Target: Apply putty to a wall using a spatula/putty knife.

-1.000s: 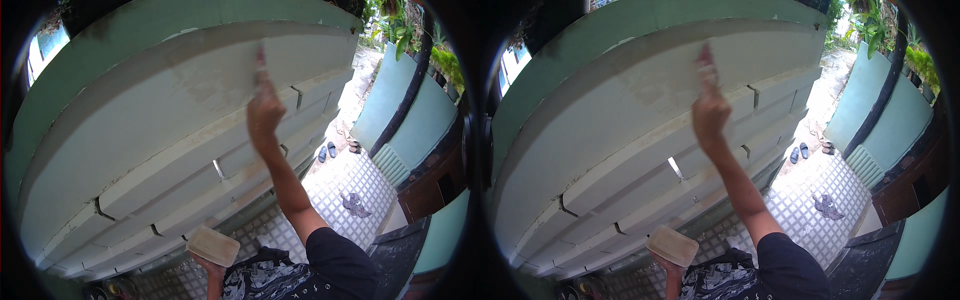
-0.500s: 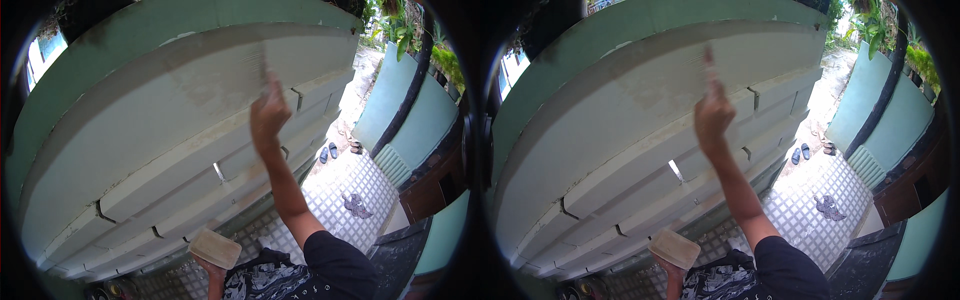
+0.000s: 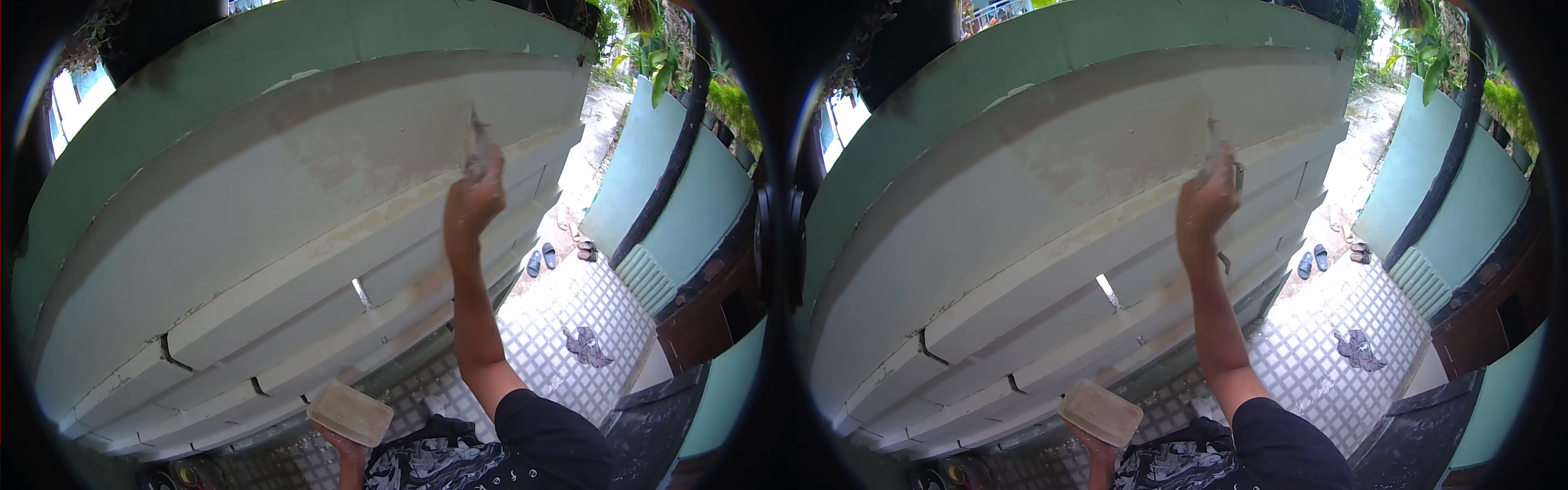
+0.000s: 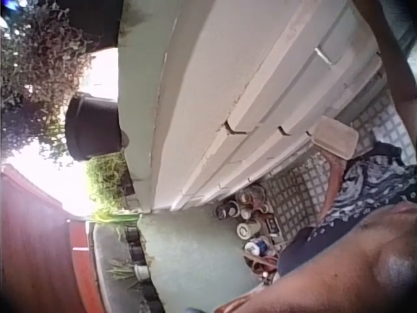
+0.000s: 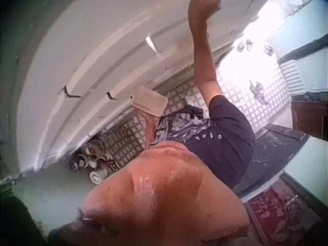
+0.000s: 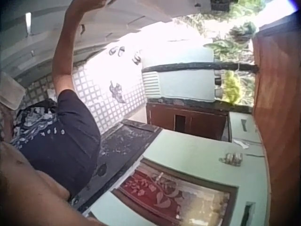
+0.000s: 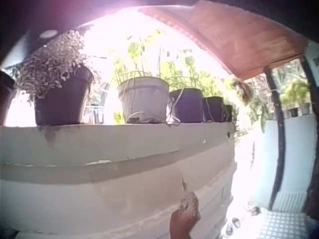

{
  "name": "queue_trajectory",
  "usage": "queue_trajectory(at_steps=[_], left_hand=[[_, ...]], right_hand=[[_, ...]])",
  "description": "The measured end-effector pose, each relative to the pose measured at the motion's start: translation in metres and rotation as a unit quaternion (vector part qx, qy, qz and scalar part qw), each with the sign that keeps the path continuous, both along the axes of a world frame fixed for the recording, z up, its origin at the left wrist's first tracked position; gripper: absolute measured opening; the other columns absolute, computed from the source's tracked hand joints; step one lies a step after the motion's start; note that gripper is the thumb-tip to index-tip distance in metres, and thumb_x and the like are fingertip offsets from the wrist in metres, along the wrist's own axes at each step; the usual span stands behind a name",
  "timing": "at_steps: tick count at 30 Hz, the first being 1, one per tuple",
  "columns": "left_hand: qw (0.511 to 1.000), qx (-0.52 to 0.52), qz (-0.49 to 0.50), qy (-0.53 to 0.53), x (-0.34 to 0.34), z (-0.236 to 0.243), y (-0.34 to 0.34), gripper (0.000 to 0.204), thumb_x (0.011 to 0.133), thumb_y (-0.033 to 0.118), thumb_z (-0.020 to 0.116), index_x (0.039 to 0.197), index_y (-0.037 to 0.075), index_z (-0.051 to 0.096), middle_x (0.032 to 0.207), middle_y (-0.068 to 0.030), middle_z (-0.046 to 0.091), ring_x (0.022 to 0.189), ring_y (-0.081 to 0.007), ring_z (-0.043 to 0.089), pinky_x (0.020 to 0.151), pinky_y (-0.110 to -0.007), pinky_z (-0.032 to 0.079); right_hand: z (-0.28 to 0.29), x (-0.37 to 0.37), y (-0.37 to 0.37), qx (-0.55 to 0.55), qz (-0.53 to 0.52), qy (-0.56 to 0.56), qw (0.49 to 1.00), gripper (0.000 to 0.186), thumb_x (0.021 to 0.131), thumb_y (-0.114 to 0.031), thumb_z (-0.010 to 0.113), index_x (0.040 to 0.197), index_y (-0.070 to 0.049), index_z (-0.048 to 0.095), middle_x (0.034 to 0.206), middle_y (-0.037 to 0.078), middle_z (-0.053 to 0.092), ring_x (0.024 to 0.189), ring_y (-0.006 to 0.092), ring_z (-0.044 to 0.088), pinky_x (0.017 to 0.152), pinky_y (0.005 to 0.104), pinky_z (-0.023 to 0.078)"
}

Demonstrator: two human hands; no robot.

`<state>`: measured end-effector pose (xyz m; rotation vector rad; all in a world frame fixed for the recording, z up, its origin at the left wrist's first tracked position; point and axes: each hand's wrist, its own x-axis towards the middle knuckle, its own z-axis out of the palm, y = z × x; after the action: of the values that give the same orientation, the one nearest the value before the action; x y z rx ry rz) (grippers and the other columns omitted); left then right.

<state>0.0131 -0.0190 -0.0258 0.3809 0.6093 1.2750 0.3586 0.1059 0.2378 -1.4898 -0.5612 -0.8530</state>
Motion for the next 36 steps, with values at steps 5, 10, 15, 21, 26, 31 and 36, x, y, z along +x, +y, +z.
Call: queue_trajectory(at_steps=[5, 10, 15, 21, 26, 31, 36], left_hand=[[0.999, -0.007, -0.037, -0.015, 0.006, -0.016, 0.008, 0.072, 0.089, 0.070, 0.029, 0.137, 0.017, 0.039, 0.130, -0.0068, 0.051, 0.114, -0.0294, 0.055, 0.092, -0.049, 0.050], [1.000, -0.015, -0.008, 0.019, 0.018, -0.014, 0.010, 0.071, 0.090, 0.070, 0.029, 0.135, 0.017, 0.039, 0.129, -0.0060, 0.050, 0.114, -0.0275, 0.055, 0.092, -0.046, 0.050], [1.000, -0.001, 0.018, 0.023, 0.011, -0.019, 0.005, 0.072, 0.089, 0.070, 0.030, 0.137, 0.017, 0.039, 0.131, -0.0066, 0.050, 0.115, -0.0290, 0.054, 0.093, -0.047, 0.049], [1.000, -0.013, 0.002, 0.007, 0.012, -0.008, 0.003, 0.073, 0.089, 0.071, 0.029, 0.136, 0.017, 0.040, 0.130, -0.0065, 0.051, 0.115, -0.0285, 0.055, 0.094, -0.047, 0.049], [1.000, -0.026, 0.018, -0.001, 0.010, -0.010, 0.006, 0.072, 0.089, 0.070, 0.029, 0.137, 0.018, 0.039, 0.130, -0.0061, 0.051, 0.115, -0.0287, 0.054, 0.094, -0.048, 0.048], [0.998, -0.020, 0.043, -0.034, -0.004, -0.008, 0.000, 0.073, 0.087, 0.070, 0.034, 0.139, 0.017, 0.040, 0.132, -0.0074, 0.051, 0.116, -0.0321, 0.053, 0.097, -0.051, 0.045], [0.997, -0.035, 0.006, -0.066, -0.010, -0.007, -0.003, 0.075, 0.086, 0.071, 0.036, 0.139, 0.018, 0.040, 0.133, -0.0071, 0.051, 0.116, -0.0320, 0.054, 0.096, -0.052, 0.046]], right_hand=[[0.004, -0.083, 0.011, 0.047, 0.098, -0.210, 0.972, 0.031, 0.085, 0.003, 0.050, 0.114, 0.006, 0.058, 0.104, 0.023, 0.066, 0.084, 0.0322, 0.070, 0.065, 0.0349, 0.056], [0.006, -0.128, -0.004, 0.090, 0.262, -0.310, 0.909, 0.038, 0.078, 0.007, 0.052, 0.115, 0.008, 0.057, 0.098, 0.029, 0.065, 0.078, 0.0343, 0.070, 0.064, 0.0382, 0.056], [0.013, -0.070, -0.014, 0.063, 0.076, -0.172, 0.980, 0.041, 0.075, 0.008, 0.053, 0.116, 0.008, 0.056, 0.100, 0.022, 0.066, 0.074, 0.0302, 0.068, 0.059, 0.0366, 0.054], [0.023, -0.113, 0.014, 0.010, 0.145, -0.203, 0.968, 0.055, 0.073, 0.012, 0.053, 0.126, -0.002, 0.057, 0.126, 0.019, 0.058, 0.097, 0.0305, 0.067, 0.064, 0.0334, 0.057], [0.021, -0.170, -0.019, 0.036, 0.360, -0.254, 0.897, 0.044, 0.076, 0.011, 0.052, 0.119, 0.003, 0.059, 0.116, 0.020, 0.063, 0.101, 0.0320, 0.066, 0.077, 0.0397, 0.055], [0.021, -0.101, -0.026, 0.114, 0.178, -0.046, 0.976, 0.043, 0.077, 0.009, 0.054, 0.120, 0.008, 0.055, 0.102, 0.024, 0.066, 0.088, 0.0322, 0.069, 0.077, 0.0391, 0.054], [0.028, -0.081, -0.006, 0.067, 0.155, 0.006, 0.986, 0.033, 0.089, 0.000, 0.052, 0.121, 0.008, 0.056, 0.103, 0.024, 0.066, 0.088, 0.0299, 0.069, 0.078, 0.0380, 0.055]])
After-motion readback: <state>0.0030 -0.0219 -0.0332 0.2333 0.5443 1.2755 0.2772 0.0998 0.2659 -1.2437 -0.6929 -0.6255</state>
